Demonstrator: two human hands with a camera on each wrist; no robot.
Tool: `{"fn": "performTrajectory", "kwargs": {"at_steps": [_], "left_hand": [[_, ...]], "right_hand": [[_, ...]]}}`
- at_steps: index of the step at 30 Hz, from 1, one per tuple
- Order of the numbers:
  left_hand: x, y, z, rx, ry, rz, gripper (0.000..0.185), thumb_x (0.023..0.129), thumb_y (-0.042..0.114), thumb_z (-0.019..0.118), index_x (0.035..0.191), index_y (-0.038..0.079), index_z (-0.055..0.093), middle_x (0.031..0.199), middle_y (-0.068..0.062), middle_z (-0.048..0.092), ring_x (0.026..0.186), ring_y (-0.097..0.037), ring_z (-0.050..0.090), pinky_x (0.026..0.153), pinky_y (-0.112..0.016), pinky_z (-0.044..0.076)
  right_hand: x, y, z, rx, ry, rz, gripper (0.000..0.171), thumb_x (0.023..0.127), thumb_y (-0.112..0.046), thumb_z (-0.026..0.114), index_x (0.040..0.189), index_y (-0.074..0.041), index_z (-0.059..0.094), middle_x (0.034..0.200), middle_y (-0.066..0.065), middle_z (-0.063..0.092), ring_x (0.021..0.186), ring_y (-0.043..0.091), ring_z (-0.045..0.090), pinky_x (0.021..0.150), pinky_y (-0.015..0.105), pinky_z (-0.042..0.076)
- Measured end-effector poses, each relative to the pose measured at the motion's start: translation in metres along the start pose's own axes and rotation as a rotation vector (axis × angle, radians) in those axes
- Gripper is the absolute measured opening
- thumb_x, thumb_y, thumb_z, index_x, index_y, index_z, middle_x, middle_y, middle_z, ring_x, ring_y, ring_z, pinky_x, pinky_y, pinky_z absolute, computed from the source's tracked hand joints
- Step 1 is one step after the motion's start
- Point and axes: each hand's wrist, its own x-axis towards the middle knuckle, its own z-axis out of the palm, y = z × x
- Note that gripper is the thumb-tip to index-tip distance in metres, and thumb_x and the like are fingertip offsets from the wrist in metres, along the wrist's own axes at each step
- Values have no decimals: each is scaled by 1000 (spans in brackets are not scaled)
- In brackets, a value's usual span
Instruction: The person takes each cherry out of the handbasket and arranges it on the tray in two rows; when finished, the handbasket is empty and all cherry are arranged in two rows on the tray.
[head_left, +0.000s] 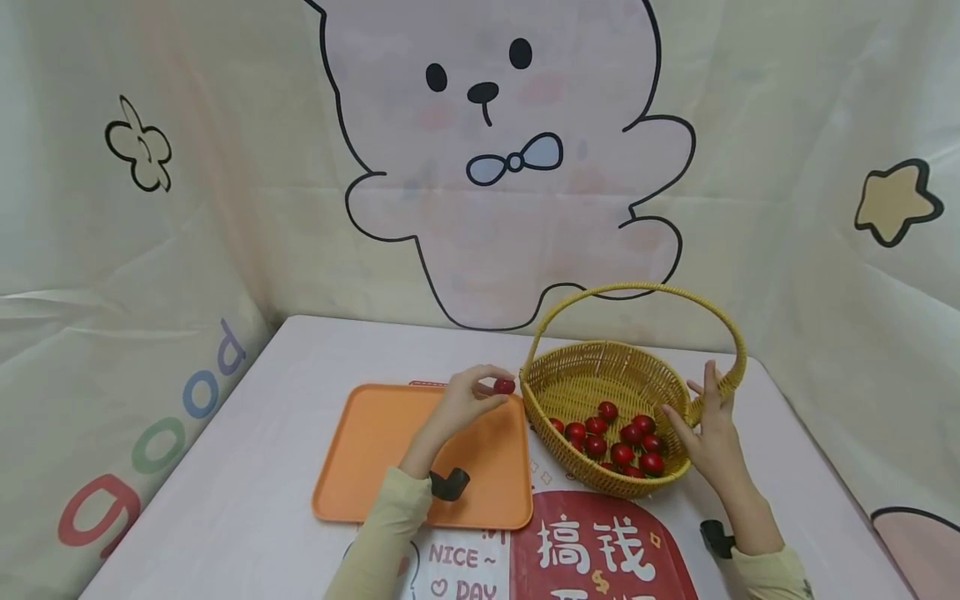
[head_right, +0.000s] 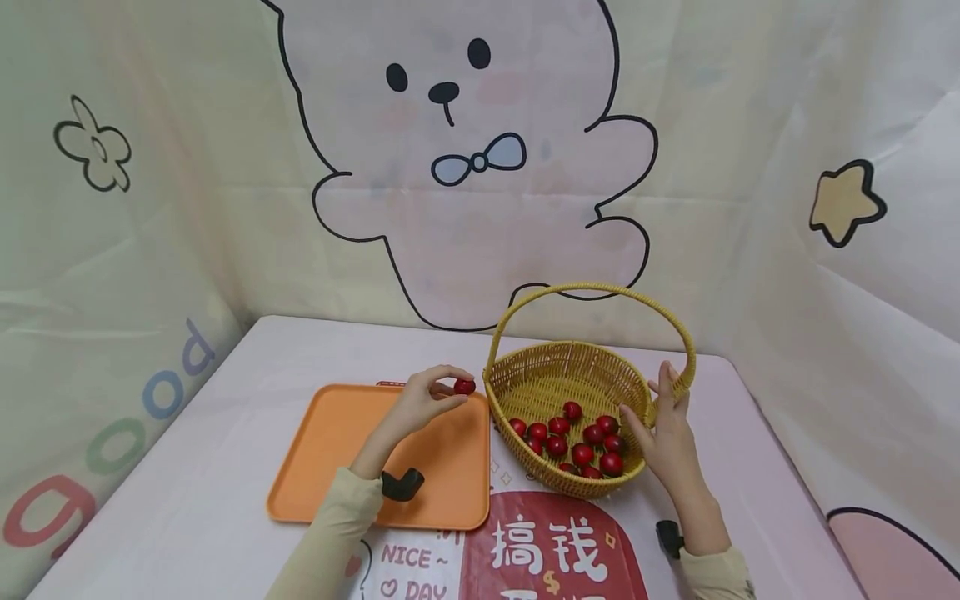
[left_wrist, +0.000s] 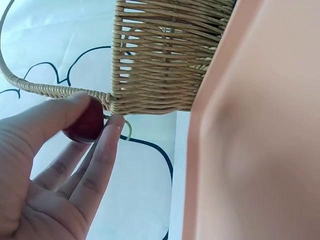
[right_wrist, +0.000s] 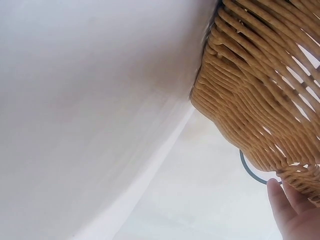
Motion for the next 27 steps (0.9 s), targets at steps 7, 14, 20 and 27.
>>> {"fn": "performTrajectory", "kwargs": {"at_steps": [7, 14, 20, 27], "left_hand": [[-1, -10, -1, 2, -18, -30, 26, 83, 10, 68, 109, 11, 65, 110, -3, 65, 97, -19, 65, 81, -28, 53], [-3, -15, 2, 128, -150, -60, 34, 83, 11, 69, 116, 10, 63, 109, -1, 65, 99, -16, 59, 86, -33, 49], [-3, -19, 6, 141, -241, -92, 37, 78, 5, 73, 114, 6, 65, 109, -5, 64, 95, -18, 58, 80, -28, 49], [-6, -22, 9, 149, -305, -109, 40, 74, 0, 75, 112, 7, 64, 108, -5, 64, 93, -18, 59, 78, -25, 50]], "right_hand": [[2, 2, 1, -5, 9, -26, 103, 77, 0, 71, 148, -12, -3, 149, 28, 4, 113, 52, 45, 70, 65, 43], [2, 2, 1, 1, -4, -5, 104, 77, 1, 71, 148, -14, -3, 148, 29, 5, 112, 53, 45, 68, 66, 44], [1, 2, 1, 7, -6, -4, 105, 76, 2, 71, 148, -13, -3, 149, 28, 4, 111, 54, 45, 68, 66, 44], [1, 1, 0, -1, -5, -8, 104, 77, 1, 71, 148, -13, -3, 148, 29, 6, 110, 55, 46, 69, 66, 43]]}}
